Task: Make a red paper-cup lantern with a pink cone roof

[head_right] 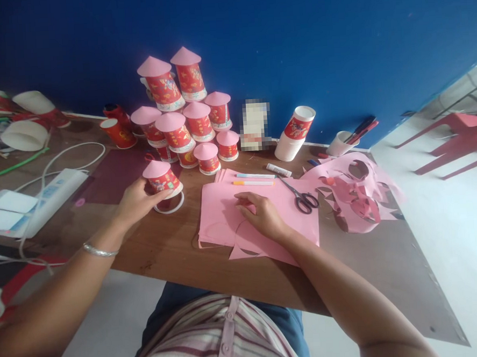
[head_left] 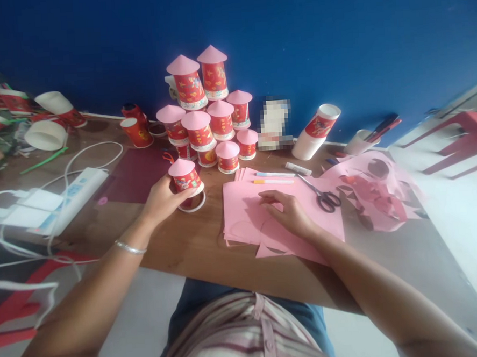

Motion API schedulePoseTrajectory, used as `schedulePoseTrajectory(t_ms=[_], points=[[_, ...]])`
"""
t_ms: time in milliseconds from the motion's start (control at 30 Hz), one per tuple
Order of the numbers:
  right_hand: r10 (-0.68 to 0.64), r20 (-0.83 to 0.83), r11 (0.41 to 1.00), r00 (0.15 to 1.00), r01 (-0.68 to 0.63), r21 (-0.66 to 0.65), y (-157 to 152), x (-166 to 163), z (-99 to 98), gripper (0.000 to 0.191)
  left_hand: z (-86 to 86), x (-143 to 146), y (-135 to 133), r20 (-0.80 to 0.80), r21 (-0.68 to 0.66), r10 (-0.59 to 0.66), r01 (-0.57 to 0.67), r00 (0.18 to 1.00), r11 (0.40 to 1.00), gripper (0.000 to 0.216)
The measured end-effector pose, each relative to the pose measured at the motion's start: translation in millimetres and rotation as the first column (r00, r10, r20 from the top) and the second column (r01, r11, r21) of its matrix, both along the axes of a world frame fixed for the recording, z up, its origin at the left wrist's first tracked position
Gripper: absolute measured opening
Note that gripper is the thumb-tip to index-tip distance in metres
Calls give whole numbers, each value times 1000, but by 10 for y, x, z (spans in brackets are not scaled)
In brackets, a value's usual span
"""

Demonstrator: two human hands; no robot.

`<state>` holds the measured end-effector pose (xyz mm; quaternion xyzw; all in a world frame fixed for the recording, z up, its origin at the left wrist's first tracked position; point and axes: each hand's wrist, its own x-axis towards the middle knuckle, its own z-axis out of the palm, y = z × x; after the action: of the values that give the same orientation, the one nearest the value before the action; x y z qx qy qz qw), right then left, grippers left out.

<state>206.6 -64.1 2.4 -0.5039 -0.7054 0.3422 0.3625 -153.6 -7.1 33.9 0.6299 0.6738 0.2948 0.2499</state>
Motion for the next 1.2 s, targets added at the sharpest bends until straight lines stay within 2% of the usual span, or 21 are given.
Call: schedulePoseTrajectory(t_ms=[133,267,367,533,733,867,1067,1200], points=[[-2,12,1000,1000,2,2,4,-9,4,29,26,40,-9,73,47,-13,9,997,999,61],[-12,12,1000,1000,12,-4,10,-20,-1,28,6,137,120,6,210,29,-29,1000,977,60],[-20,24,1000,1000,20,-14,17,-31,-7,27,-39,232,207,-91,281,-22,47,996,959,60],[-24,39,1000,999,25,-8,20,-33,-17,23,-122,327,309,-164,237,-107,145,981,961,56],[-17,55,1000,998,18,-3,12,-28,-19,22,-132,333,353,-170,201,-90,124,981,972,54],[-14,42,1000,999,14,-8,12,-32,-18,22,-147,348,358,-157,227,-112,146,981,963,57],[-8,34,1000,999,8,-7,15,-31,-30,23,-172,350,380,-179,162,-135,164,975,973,56],[-7,39,1000,999,7,3,16,-29,-20,23,-162,359,389,-190,168,-152,185,970,968,58]])
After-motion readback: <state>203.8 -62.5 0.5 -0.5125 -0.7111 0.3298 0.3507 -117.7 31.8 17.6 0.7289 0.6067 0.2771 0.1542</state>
